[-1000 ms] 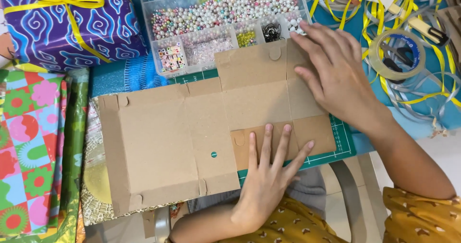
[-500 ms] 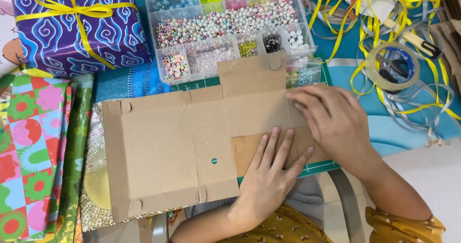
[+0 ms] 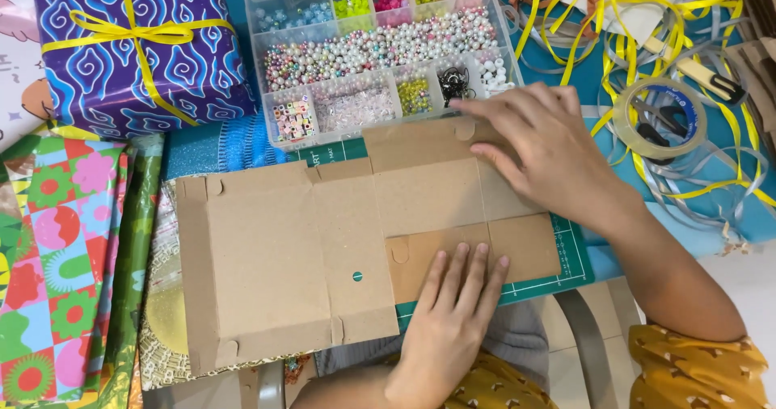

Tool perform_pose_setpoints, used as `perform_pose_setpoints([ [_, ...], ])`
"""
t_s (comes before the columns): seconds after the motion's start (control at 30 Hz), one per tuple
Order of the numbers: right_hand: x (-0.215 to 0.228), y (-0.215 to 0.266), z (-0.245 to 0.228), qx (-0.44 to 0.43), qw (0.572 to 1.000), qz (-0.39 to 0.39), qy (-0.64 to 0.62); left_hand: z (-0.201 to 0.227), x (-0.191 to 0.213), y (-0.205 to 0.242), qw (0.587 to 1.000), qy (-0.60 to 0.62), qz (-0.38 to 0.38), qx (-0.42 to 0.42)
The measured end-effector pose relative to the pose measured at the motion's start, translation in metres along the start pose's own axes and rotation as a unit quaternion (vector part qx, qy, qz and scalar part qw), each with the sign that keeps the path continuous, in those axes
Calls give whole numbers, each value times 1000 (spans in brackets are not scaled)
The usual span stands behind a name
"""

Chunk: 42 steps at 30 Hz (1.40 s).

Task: Folding a cardboard box from a flat template and filling it with decorative shredded paper and small beads.

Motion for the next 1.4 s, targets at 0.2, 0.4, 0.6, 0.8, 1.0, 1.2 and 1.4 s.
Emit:
perform_pose_setpoints([
  [0.2, 21, 39, -47, -13, 998, 14, -59, 0, 1, -4, 999, -38, 31, 3],
  [0.4, 0, 71, -63, -59, 992, 28, -103, -9, 10, -11, 999, 21, 30, 16],
  [0.6, -18, 86, -67, -74, 983, 40, -160, -29, 29, -22, 989, -142, -13, 41],
  [0.8, -20, 95, -65, -103, 981, 79, -143, -48, 12, -23, 981, -154, -68, 93],
  [1.0, -10, 108, -53, -326, 934, 99, -111, -48, 20, -13, 988, -121, -74, 65],
  [1.2, -5, 117, -42, -264, 959, 37, -100, -48, 23, 17, 987, -131, -78, 56],
  [1.4, 11, 64, 7, 4, 996, 29, -88, -50, 26, 25, 987, -130, -83, 51],
])
Point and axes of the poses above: each hand's wrist, its own y-axis away from the middle knuckle, its own x-axis out of the back of the hand, z = x × y, the point moved 2 cm from there along -y, towards the middle knuckle, and after that the axes turned 3 degrees about z, right-handed, at the moved point
